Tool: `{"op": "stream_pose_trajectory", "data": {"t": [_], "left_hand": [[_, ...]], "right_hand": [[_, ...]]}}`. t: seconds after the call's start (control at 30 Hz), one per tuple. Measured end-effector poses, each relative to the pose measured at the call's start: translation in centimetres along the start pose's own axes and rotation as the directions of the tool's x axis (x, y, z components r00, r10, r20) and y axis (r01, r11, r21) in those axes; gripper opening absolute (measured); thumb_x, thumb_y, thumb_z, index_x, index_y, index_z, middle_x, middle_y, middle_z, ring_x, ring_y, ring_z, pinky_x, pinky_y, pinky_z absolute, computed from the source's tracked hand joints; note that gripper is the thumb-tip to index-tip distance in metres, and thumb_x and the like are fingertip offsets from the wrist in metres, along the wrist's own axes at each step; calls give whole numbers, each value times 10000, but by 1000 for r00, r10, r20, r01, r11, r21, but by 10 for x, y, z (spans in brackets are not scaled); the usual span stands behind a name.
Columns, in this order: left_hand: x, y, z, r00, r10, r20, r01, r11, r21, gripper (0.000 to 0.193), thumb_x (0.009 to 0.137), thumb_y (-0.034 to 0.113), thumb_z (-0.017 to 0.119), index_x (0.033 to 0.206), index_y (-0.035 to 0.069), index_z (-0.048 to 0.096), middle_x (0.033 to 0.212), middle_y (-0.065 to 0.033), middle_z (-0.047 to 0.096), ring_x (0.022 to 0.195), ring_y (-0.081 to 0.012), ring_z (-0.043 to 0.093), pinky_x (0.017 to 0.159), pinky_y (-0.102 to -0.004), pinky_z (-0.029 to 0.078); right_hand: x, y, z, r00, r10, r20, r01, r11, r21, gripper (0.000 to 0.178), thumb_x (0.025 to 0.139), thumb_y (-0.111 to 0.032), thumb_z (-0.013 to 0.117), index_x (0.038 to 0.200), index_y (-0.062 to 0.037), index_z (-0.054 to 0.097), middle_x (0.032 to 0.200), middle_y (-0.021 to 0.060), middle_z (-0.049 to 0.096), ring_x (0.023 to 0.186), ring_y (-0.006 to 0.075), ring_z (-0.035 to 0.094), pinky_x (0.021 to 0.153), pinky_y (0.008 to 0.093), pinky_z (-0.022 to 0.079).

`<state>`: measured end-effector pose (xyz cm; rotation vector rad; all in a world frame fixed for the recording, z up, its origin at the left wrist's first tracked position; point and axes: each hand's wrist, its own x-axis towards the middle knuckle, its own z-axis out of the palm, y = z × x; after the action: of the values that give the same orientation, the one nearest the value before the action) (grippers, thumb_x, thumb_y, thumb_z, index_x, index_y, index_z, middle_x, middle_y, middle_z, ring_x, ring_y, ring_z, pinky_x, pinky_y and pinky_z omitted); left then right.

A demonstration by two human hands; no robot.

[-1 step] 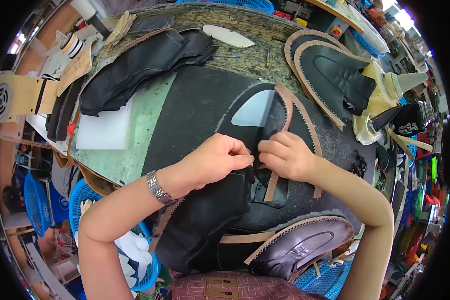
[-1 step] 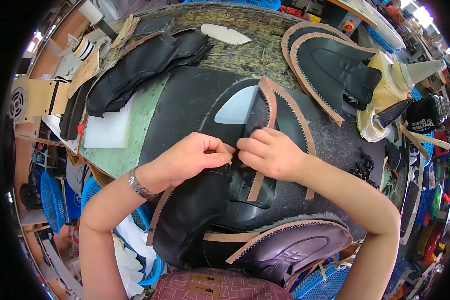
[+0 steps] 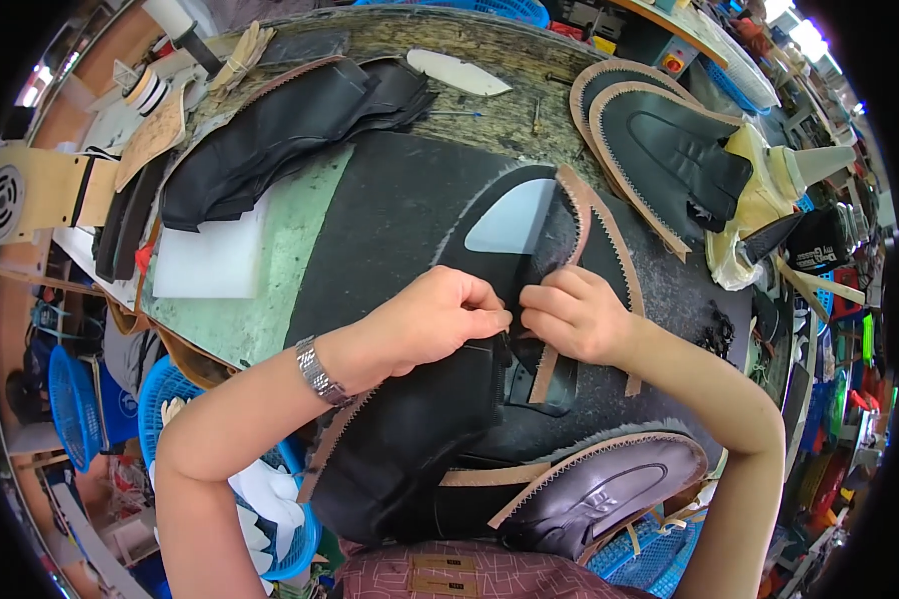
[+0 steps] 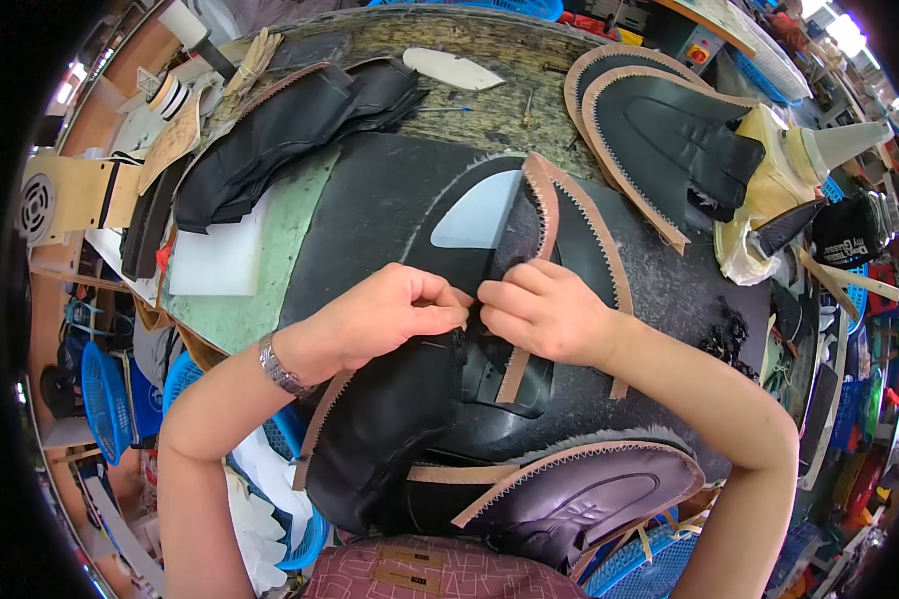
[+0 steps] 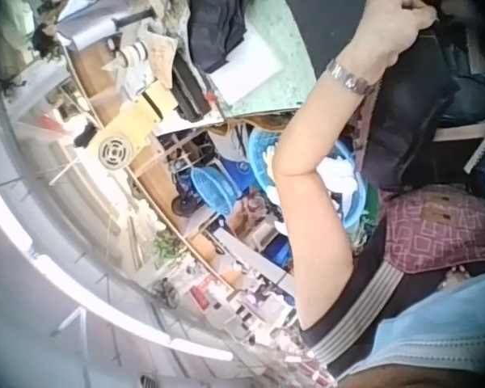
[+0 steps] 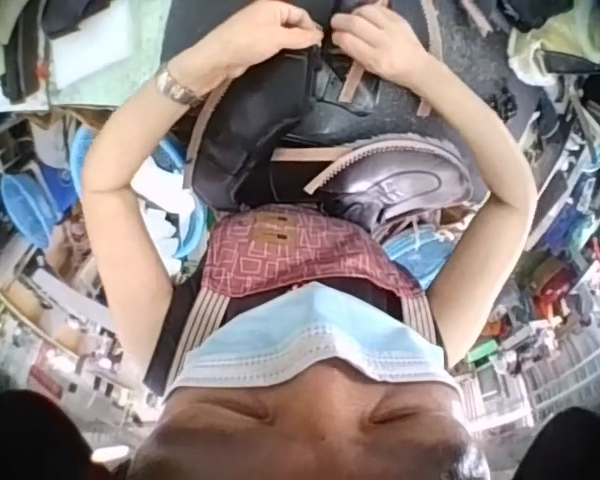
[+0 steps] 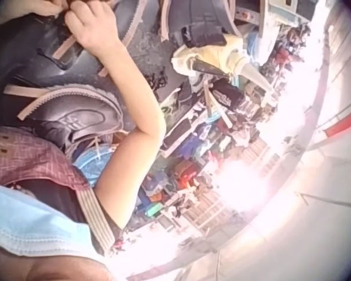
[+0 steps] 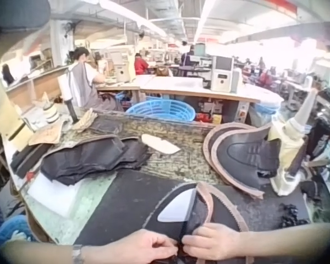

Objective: Assembling shoe components by hand, specifically attaching lining or decorative strips to leather shoe uppers.

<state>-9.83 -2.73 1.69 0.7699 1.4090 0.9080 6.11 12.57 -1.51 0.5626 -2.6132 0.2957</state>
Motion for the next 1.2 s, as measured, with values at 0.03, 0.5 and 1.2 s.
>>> {"op": "stream_pose_trajectory", "data": {"t": [0.03,0.5,1.2], "left_hand": [[2,4,0,998,-49,41,47,998,42,128,886,104,597,867,-13,646,817,2,615,737,-47,515,691,-215,435],[1,-15,15,967,223,-121,-172,926,335,141,825,119,636,814,-20,650,722,-111,633,647,-179,587,628,-292,449],[-16,-33,-9,858,426,-287,-309,875,373,118,914,90,580,888,-11,633,820,5,635,752,-48,529,703,-196,430]], "right_hand": [[-4,-1,2,992,-66,-107,57,994,-90,259,627,-141,665,858,-52,592,987,59,573,786,188,551,650,296,480],[-3,-1,1,991,33,-126,-26,998,60,261,646,-147,699,855,-41,584,966,77,569,767,221,541,663,323,482],[21,-14,3,820,520,239,-567,678,467,145,735,-170,708,844,-75,702,1008,12,633,955,221,491,938,358,347]]}}
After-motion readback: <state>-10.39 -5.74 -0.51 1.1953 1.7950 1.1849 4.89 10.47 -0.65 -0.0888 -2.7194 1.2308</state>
